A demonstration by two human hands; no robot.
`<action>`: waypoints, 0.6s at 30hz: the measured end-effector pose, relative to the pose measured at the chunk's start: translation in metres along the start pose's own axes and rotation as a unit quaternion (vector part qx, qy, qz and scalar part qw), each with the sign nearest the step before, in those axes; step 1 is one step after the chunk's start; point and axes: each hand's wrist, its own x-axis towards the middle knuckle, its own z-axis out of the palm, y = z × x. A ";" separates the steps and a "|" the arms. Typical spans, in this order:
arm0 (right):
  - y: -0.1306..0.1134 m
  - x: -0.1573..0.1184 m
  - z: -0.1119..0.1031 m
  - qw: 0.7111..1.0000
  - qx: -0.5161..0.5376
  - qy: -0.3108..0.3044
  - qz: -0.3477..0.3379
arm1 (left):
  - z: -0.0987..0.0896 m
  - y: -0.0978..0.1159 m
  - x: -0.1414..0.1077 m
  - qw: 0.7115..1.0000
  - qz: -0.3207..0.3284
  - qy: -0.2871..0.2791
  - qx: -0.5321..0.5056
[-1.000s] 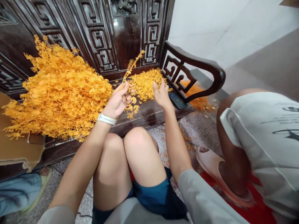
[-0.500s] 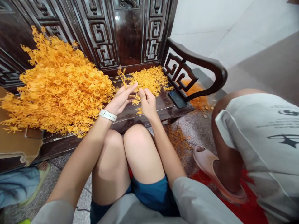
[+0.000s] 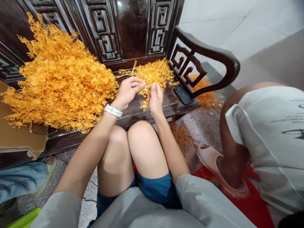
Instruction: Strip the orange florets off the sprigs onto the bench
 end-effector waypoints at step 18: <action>-0.004 -0.002 0.022 0.985 0.168 0.031 0.037 | 0.024 0.017 -0.012 0.987 -0.080 0.040 -0.135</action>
